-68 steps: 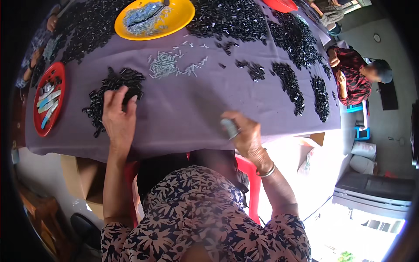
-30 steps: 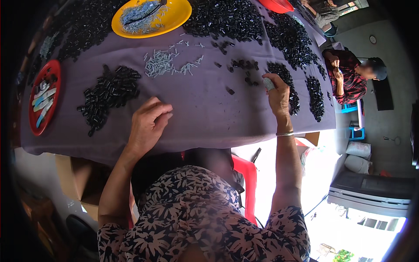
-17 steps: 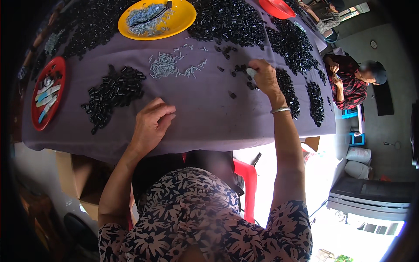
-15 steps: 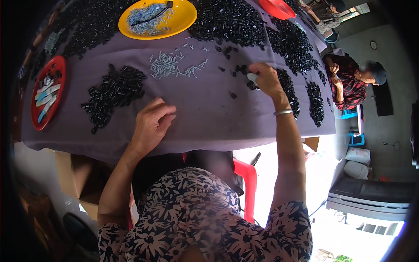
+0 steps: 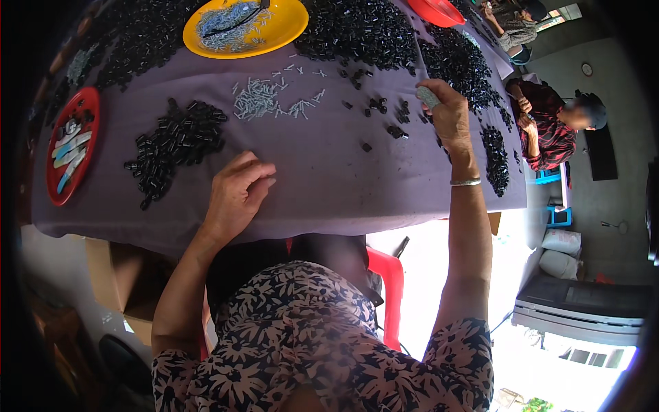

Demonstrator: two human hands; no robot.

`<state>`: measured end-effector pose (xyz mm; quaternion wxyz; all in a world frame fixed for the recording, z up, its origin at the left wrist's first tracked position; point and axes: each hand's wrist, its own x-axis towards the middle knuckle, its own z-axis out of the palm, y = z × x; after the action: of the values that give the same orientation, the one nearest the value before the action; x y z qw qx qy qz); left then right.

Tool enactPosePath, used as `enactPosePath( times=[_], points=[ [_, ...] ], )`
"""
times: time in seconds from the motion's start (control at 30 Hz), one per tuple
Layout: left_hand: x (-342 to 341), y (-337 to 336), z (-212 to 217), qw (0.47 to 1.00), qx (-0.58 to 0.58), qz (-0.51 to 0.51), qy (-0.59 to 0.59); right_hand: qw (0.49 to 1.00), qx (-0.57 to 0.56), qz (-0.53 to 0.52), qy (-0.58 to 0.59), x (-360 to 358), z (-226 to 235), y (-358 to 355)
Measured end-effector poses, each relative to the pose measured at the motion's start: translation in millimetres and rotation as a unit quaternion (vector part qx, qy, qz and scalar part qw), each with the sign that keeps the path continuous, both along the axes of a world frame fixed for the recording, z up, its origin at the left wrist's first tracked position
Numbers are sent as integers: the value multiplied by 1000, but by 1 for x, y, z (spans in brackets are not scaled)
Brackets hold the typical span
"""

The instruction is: Assembling small black plastic components by inserting silver metal pins.

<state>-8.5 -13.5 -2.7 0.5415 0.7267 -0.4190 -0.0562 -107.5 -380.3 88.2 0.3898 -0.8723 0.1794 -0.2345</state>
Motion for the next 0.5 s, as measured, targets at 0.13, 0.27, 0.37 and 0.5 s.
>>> enactPosePath(
  times=[0.13, 0.27, 0.37, 0.5],
  points=[
    [-1, 1, -2, 1000, -7, 2, -1, 992, -80, 11, 97, 25, -3, 11],
    [1, 0, -5, 1000, -11, -2, -4, 982, -78, 62, 159, 44, -40, 9],
    [1, 1, -5, 1000, -13, -7, 2, 968, -145, 57, 197, 40, -46, 5],
    [0, 1, -3, 1000, -16, -10, 14, 975, -61, 35, 210, 26, -35, -13]
  ],
)
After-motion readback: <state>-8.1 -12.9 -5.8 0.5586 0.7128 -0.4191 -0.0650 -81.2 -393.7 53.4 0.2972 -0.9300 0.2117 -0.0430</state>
